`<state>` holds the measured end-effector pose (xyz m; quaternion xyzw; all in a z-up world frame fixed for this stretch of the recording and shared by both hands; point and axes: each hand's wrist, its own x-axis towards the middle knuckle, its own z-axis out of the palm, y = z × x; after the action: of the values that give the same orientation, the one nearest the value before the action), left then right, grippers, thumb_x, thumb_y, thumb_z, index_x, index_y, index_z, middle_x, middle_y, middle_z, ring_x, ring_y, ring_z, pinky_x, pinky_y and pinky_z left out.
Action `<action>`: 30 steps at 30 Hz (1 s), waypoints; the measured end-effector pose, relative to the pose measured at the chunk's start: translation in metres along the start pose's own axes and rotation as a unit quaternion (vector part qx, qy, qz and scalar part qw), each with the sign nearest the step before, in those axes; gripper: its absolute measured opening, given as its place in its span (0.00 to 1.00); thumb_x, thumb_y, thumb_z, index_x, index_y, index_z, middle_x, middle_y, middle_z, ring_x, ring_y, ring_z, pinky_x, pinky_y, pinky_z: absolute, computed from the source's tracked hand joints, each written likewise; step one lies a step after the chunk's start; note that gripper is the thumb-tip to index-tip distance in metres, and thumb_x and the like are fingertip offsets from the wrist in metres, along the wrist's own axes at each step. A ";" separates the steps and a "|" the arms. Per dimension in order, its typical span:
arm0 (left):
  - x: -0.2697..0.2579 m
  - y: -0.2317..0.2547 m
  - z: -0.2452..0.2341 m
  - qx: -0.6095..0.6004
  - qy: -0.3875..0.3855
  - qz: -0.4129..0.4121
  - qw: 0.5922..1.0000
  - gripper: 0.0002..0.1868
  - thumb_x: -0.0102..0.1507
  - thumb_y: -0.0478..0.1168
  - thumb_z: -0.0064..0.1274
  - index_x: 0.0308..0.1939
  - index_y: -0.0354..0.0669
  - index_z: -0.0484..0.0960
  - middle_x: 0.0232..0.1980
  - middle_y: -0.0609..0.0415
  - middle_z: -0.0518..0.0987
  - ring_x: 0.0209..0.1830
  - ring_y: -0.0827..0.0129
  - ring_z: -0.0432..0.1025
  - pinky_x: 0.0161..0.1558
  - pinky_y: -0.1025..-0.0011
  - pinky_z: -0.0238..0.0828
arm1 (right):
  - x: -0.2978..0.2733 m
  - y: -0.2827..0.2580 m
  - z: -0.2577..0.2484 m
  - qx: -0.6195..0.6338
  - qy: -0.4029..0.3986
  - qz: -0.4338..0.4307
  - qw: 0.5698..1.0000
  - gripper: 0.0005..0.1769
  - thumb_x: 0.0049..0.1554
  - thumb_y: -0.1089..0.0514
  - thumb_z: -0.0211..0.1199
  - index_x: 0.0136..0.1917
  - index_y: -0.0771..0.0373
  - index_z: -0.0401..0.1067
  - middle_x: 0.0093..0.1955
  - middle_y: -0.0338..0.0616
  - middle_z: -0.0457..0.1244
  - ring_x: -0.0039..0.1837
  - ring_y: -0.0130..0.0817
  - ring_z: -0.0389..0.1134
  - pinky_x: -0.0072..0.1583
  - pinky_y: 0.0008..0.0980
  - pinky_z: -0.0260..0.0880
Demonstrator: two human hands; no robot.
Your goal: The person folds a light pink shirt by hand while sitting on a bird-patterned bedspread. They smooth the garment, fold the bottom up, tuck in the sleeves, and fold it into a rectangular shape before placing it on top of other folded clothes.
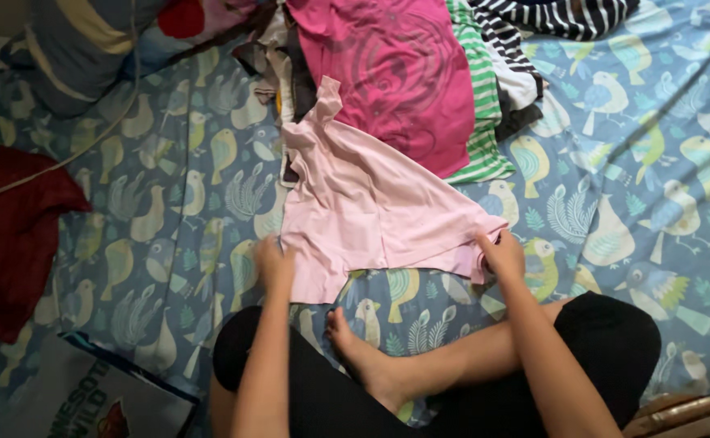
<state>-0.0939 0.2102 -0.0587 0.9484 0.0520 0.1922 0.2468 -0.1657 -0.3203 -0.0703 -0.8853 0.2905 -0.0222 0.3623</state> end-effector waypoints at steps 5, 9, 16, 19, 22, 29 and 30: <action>-0.016 -0.018 -0.017 -0.150 -0.064 -0.145 0.976 0.33 0.60 0.54 0.57 0.62 0.36 0.74 0.49 0.42 0.82 0.48 0.49 0.78 0.52 0.55 0.73 | -0.016 -0.018 -0.005 -0.019 0.030 -0.013 0.999 0.28 0.49 0.39 0.70 0.45 0.67 0.71 0.46 0.63 0.68 0.51 0.64 0.69 0.51 0.56 0.67; -0.005 0.002 -0.010 -0.020 -0.161 -0.205 0.965 0.30 0.60 0.59 0.64 0.51 0.36 0.80 0.43 0.43 0.83 0.45 0.48 0.77 0.48 0.55 0.71 | -0.024 -0.039 -0.021 -0.024 0.025 0.002 0.999 0.29 0.49 0.38 0.71 0.44 0.67 0.70 0.46 0.62 0.68 0.50 0.63 0.70 0.52 0.55 0.68; -0.004 -0.020 0.000 -0.446 -0.126 -0.357 0.811 0.22 0.60 0.41 0.63 0.56 0.37 0.79 0.50 0.51 0.83 0.48 0.66 0.75 0.50 0.69 0.70 | -0.033 -0.046 -0.017 -0.067 0.033 -0.010 0.997 0.32 0.43 0.48 0.76 0.54 0.67 0.68 0.48 0.62 0.69 0.51 0.63 0.69 0.50 0.56 0.69; -0.024 -0.024 -0.027 -0.605 -0.085 -0.323 0.723 0.23 0.61 0.35 0.61 0.59 0.31 0.77 0.56 0.49 0.80 0.55 0.67 0.74 0.56 0.71 0.69 | -0.007 -0.007 -0.021 0.057 0.086 0.022 0.994 0.28 0.43 0.53 0.70 0.57 0.63 0.74 0.50 0.56 0.71 0.50 0.54 0.74 0.52 0.48 0.73; -0.041 -0.002 -0.061 -0.614 -0.123 -0.393 0.674 0.22 0.61 0.37 0.58 0.58 0.30 0.77 0.55 0.47 0.81 0.55 0.62 0.75 0.55 0.65 0.72 | 0.000 0.021 -0.033 0.023 0.120 0.025 0.992 0.21 0.50 0.53 0.69 0.54 0.66 0.78 0.47 0.57 0.72 0.50 0.54 0.74 0.54 0.47 0.72; -0.024 0.009 -0.041 -0.594 -0.132 -0.406 0.682 0.22 0.66 0.47 0.60 0.54 0.30 0.83 0.51 0.49 0.81 0.51 0.65 0.75 0.52 0.67 0.71 | 0.005 0.017 -0.017 -0.001 -0.007 -0.037 0.999 0.21 0.51 0.49 0.72 0.48 0.68 0.77 0.41 0.58 0.70 0.43 0.52 0.71 0.47 0.46 0.69; -0.020 0.002 -0.032 -0.592 -0.141 -0.407 0.681 0.20 0.64 0.44 0.61 0.53 0.30 0.83 0.50 0.49 0.82 0.49 0.64 0.76 0.50 0.66 0.73 | 0.004 0.014 -0.015 0.028 -0.025 -0.049 0.998 0.20 0.54 0.48 0.71 0.47 0.69 0.76 0.39 0.56 0.69 0.41 0.48 0.71 0.45 0.43 0.69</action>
<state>-0.1250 0.2188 -0.0386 0.5053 0.2732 -0.0726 0.8153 -0.1726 -0.3398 -0.0693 -0.8884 0.2371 -0.0258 0.3923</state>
